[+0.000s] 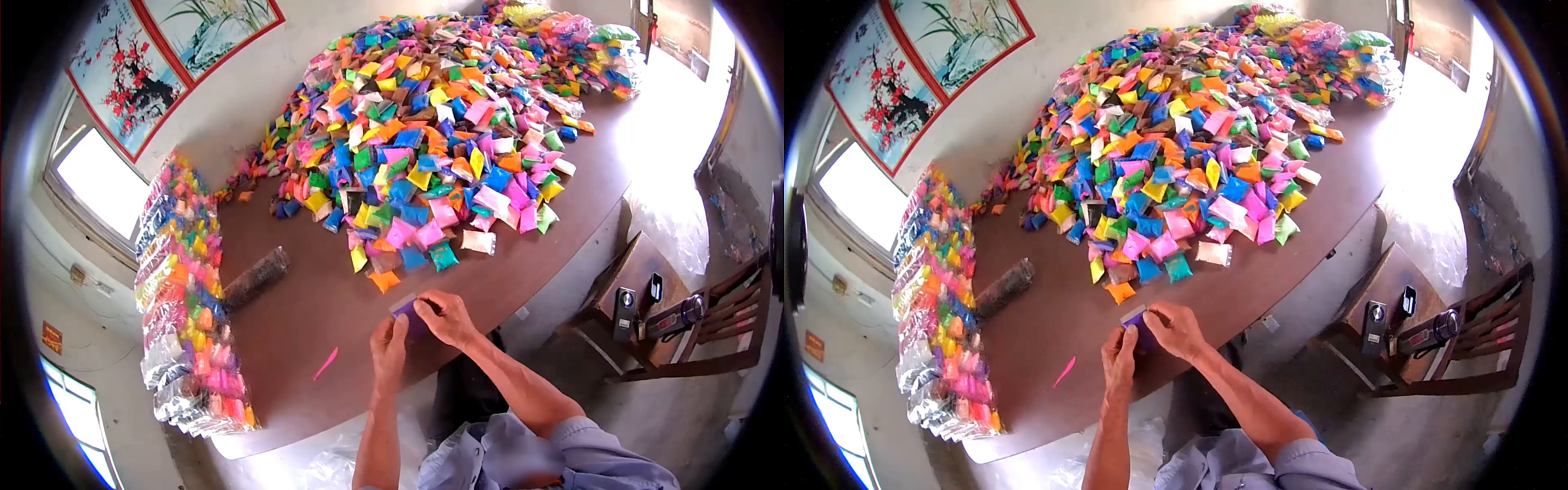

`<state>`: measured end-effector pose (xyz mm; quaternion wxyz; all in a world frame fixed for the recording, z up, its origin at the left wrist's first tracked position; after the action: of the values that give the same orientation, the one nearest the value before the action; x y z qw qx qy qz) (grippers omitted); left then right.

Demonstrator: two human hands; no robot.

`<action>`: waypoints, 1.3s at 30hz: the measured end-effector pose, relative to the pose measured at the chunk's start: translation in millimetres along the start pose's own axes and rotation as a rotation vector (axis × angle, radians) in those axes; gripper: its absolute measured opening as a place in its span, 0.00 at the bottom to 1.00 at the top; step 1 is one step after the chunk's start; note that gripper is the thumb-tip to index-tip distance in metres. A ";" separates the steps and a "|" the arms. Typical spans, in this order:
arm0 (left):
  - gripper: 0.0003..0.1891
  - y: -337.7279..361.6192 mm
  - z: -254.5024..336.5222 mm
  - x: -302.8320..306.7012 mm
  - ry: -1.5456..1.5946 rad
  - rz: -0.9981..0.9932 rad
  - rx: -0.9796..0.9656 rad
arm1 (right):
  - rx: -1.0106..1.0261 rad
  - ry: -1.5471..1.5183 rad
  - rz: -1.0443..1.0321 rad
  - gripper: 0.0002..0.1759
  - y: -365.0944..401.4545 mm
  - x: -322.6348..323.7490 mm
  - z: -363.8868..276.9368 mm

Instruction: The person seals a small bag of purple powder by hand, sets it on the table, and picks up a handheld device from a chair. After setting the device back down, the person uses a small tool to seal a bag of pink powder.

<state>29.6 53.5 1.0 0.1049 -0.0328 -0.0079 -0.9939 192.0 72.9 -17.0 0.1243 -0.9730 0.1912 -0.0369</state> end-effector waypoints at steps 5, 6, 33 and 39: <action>0.12 -0.2 -7.6 -0.6 -0.030 0.045 -0.036 | -0.002 -0.004 -0.012 0.13 1.4 0.7 -0.5; 0.12 1.3 -5.0 -1.7 -0.029 0.042 -0.037 | 0.031 -0.034 0.024 0.12 1.8 0.5 -0.7; 0.11 0.6 -14.9 1.8 0.100 0.150 0.131 | 0.042 0.008 -0.079 0.10 1.8 2.9 -1.1; 0.12 4.6 -3.3 -2.2 0.028 0.189 0.102 | 0.022 -0.077 0.055 0.11 2.3 0.9 3.4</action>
<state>32.5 49.4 -2.4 0.1998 -0.0144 -0.0538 -0.9783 192.4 71.2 -20.8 0.1432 -0.9666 0.2127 0.0020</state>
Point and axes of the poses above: each hand's wrist, its own y-axis away from the middle knuckle, its own x-axis out of the back of the hand, z = x × y, the point moved 2 cm from there along -y, towards the middle knuckle, and after that the axes turned 14 degrees about z, right-handed, at the moved point
